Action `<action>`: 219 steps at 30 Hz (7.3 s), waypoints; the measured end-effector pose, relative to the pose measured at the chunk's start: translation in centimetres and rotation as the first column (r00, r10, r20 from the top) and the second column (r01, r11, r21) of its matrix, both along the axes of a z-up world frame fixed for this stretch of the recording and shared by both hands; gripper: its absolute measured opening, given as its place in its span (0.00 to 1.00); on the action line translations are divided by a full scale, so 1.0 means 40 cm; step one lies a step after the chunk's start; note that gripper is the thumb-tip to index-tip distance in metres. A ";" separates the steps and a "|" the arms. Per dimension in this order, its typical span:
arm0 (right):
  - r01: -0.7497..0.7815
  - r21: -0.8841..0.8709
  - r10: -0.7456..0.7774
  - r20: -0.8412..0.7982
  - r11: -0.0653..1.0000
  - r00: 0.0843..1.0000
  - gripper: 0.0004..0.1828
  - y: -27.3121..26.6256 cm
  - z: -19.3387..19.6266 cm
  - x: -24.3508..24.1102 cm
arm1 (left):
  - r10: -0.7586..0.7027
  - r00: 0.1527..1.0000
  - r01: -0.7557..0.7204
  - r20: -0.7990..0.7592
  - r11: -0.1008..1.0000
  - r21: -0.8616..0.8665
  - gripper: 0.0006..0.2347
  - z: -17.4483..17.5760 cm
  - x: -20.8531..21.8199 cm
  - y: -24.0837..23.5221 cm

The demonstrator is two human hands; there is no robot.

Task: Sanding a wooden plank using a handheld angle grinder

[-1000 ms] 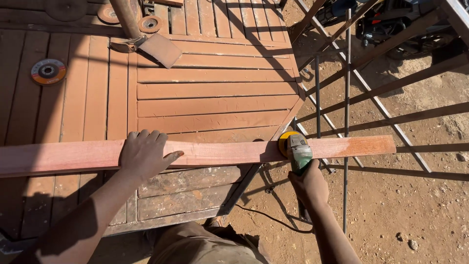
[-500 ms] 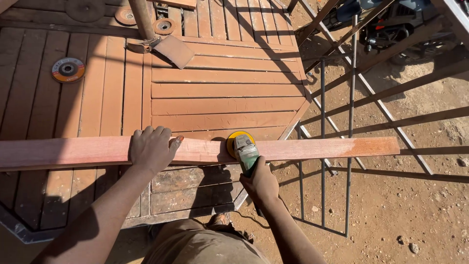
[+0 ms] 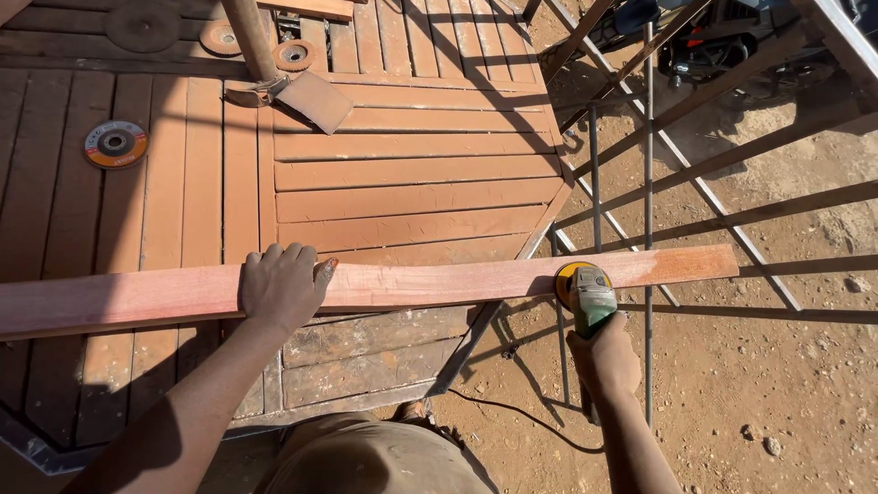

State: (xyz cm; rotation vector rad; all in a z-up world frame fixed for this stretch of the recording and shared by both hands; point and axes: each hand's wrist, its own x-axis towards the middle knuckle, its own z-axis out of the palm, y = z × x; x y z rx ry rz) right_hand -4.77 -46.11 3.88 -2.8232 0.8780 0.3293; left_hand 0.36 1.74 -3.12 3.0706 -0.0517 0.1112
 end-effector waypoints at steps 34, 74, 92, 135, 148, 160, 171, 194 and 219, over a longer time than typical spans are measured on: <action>-0.126 0.325 0.137 -0.013 0.937 0.990 0.39 0.503 -0.094 0.049 | 0.353 0.881 -0.233 0.317 0.904 -0.359 0.12 -0.068 -0.071 0.179; -0.174 0.441 0.202 -0.018 0.881 0.979 0.38 0.835 0.037 -0.138 | 0.120 0.992 -0.109 0.031 0.964 -0.245 0.09 -0.019 -0.067 0.356; -0.031 0.314 0.067 -0.105 0.949 0.992 0.32 0.488 -0.044 -0.064 | 0.271 0.961 -0.278 -0.060 0.943 -0.184 0.11 -0.044 -0.056 0.342; -0.128 0.307 0.184 -0.163 0.943 0.969 0.29 0.409 0.028 -0.015 | 0.489 0.866 -0.497 -0.100 0.865 -0.069 0.14 -0.030 -0.036 0.299; 0.259 0.039 -0.262 0.094 0.965 0.961 0.34 -0.060 0.008 0.137 | 0.436 0.884 -0.434 0.168 0.900 -0.053 0.09 -0.088 -0.045 0.317; -0.196 0.481 0.248 -0.045 0.854 0.968 0.31 0.511 -0.071 0.051 | 0.515 0.852 -0.524 -0.099 0.844 -0.117 0.17 -0.026 -0.034 0.295; -0.244 0.527 0.325 -0.066 0.814 0.943 0.33 0.588 -0.012 0.029 | 0.515 0.856 -0.514 -0.051 0.836 -0.191 0.14 -0.019 -0.031 0.286; -0.082 0.313 0.100 -0.042 0.946 0.994 0.36 0.963 0.072 -0.030 | 0.083 0.980 0.076 0.180 0.683 -0.727 0.10 -0.008 -0.091 0.445; -0.118 0.224 0.125 -0.017 0.967 0.992 0.33 1.159 0.130 -0.150 | 0.145 0.978 -0.104 0.148 0.961 -0.255 0.12 -0.074 -0.125 0.684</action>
